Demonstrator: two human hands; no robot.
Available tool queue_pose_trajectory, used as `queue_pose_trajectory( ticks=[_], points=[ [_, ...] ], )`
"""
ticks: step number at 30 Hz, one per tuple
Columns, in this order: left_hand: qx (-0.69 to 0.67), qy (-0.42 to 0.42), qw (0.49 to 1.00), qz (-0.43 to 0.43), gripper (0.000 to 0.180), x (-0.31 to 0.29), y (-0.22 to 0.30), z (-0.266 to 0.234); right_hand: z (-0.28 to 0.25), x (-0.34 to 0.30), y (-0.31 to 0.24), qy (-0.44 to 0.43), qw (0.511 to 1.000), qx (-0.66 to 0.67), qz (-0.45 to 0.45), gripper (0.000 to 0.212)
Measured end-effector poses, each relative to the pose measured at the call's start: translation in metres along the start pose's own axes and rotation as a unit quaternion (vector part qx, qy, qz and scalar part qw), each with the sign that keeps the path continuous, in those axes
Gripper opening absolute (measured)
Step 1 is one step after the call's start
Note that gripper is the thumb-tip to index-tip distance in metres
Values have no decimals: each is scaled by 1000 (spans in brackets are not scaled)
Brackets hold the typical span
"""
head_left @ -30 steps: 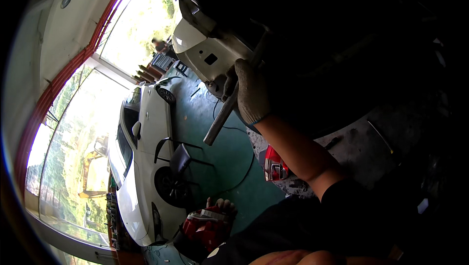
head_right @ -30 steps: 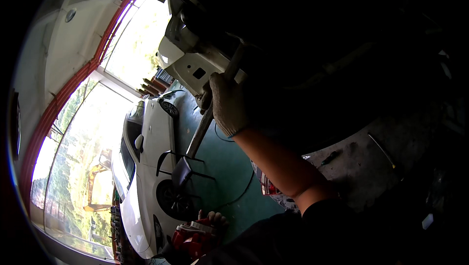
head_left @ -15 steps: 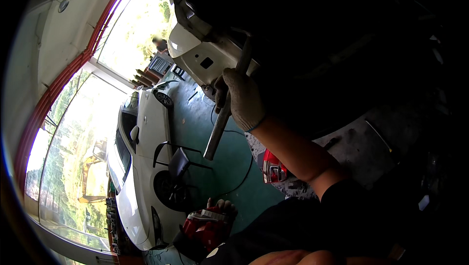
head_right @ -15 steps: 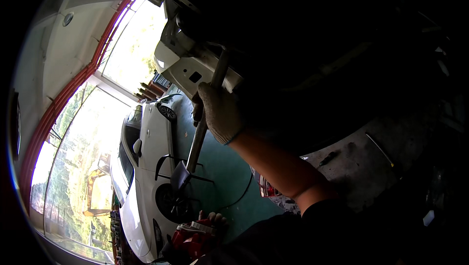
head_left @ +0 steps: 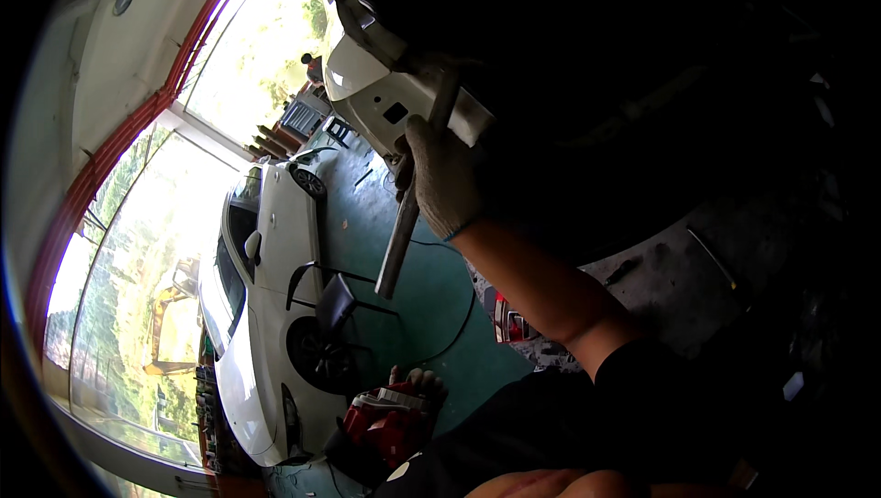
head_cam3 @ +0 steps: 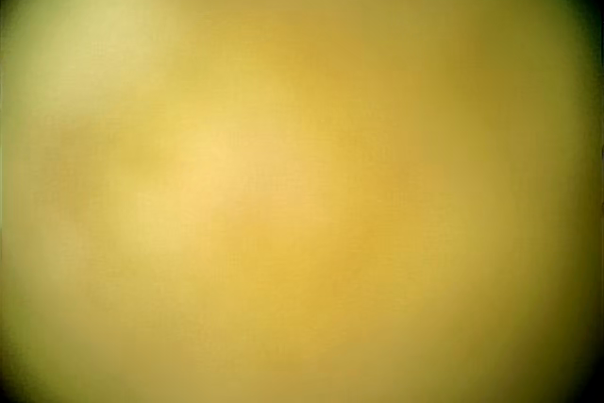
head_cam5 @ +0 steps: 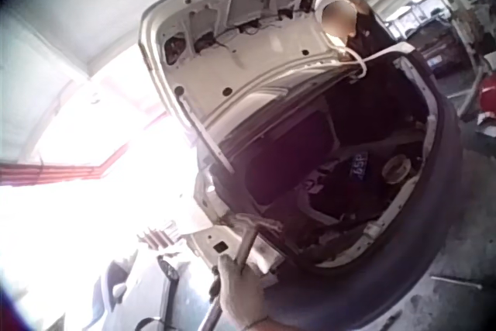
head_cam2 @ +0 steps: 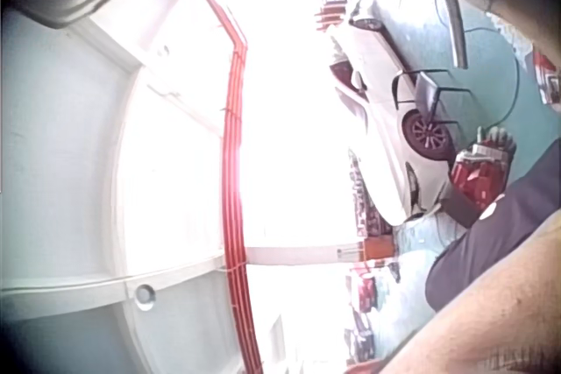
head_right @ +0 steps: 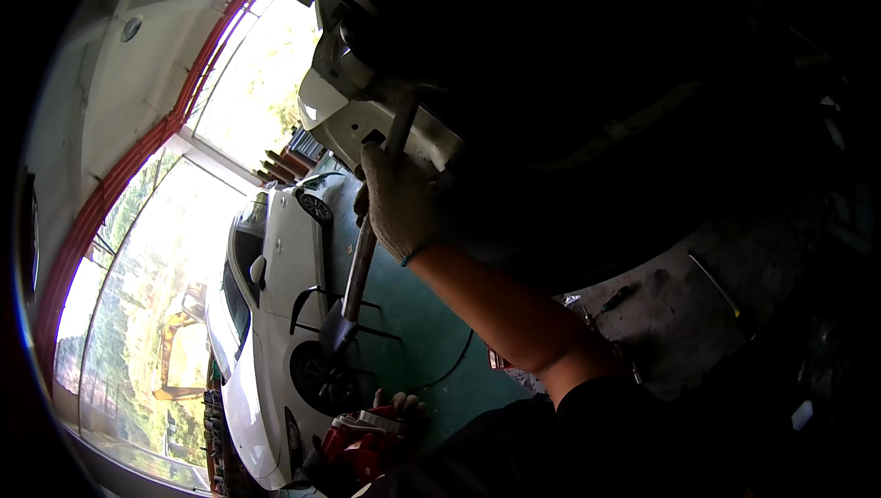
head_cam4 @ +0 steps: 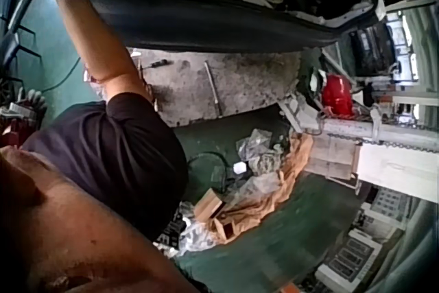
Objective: The person removes a taillight assembly from the rear of a white car, then installs a replacement unit. They align the taillight into the body opening, secure it with fasteners using a screwdriver, and adjust the rear bumper trim to ensure proper fitment.
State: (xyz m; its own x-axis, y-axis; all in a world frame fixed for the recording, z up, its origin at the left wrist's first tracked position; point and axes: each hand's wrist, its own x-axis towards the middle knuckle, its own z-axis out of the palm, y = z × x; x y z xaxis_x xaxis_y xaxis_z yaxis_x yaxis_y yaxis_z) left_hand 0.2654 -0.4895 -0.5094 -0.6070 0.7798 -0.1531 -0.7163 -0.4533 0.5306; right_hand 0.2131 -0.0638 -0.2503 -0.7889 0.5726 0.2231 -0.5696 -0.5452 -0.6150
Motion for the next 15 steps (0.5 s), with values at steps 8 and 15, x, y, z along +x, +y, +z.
queue_pose_trajectory(
  ticks=[8,15],
  points=[
    [-11,70,997,25,63,-2,-1,0,8,16,22,32,998,2,-59,51],
    [-32,48,998,19,64,-3,-3,1,7,0,-2,48,998,-20,-24,49]
  ],
)
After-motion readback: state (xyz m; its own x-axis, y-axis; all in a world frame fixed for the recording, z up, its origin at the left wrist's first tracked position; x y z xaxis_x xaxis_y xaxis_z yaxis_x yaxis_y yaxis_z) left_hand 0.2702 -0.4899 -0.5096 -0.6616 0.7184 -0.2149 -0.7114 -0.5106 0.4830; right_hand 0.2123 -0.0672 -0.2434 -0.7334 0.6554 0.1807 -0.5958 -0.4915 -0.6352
